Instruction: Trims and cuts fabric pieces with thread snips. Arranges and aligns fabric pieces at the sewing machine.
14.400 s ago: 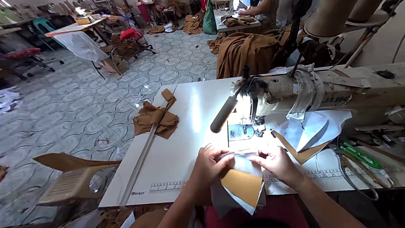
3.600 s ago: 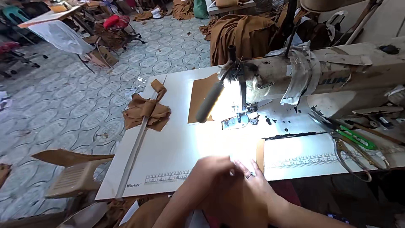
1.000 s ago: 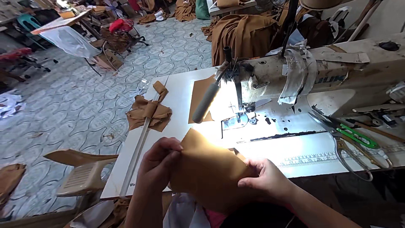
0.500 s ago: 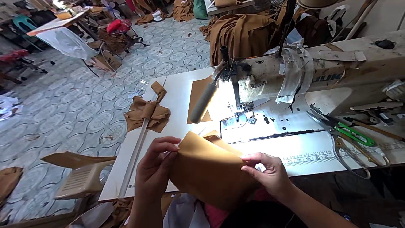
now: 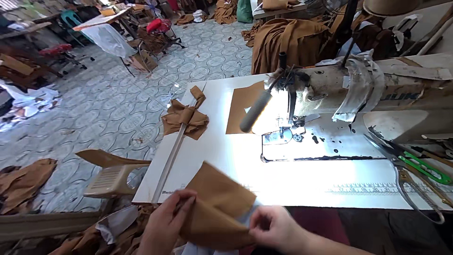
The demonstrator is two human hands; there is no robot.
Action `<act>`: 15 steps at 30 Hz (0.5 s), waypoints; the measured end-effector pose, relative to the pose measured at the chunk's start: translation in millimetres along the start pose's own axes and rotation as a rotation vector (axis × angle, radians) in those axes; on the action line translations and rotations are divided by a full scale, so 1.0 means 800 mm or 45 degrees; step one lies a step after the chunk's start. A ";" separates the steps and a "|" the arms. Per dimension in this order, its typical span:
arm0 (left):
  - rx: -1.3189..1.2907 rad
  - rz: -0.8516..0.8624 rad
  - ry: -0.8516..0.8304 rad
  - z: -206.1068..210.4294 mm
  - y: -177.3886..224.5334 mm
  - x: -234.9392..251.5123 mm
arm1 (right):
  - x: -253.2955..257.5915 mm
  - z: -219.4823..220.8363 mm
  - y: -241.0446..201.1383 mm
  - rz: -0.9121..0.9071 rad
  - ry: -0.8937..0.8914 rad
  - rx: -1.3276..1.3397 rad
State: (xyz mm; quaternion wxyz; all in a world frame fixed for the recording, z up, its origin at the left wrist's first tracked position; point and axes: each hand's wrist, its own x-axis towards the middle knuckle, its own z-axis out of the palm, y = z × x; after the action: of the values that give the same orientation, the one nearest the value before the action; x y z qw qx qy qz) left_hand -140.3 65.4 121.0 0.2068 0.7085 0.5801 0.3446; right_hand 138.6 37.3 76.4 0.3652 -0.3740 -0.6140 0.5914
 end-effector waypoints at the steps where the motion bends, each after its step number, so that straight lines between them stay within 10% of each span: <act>1: 0.189 0.007 -0.036 -0.021 0.009 -0.012 | 0.006 0.012 0.000 0.041 -0.122 0.044; 6: 0.668 0.299 0.043 -0.059 0.089 0.002 | 0.017 0.021 -0.007 0.220 -0.332 0.295; 15: 0.195 0.687 -0.639 0.222 0.074 0.170 | -0.069 -0.023 0.058 -0.090 0.779 -0.734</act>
State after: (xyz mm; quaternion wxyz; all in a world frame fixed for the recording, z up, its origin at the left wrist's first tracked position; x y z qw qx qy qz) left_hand 41.8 201.1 75.6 0.1909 0.9116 0.3279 0.1580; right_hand 181.2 -2.8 30.2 0.4310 -0.5980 -0.6300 0.2444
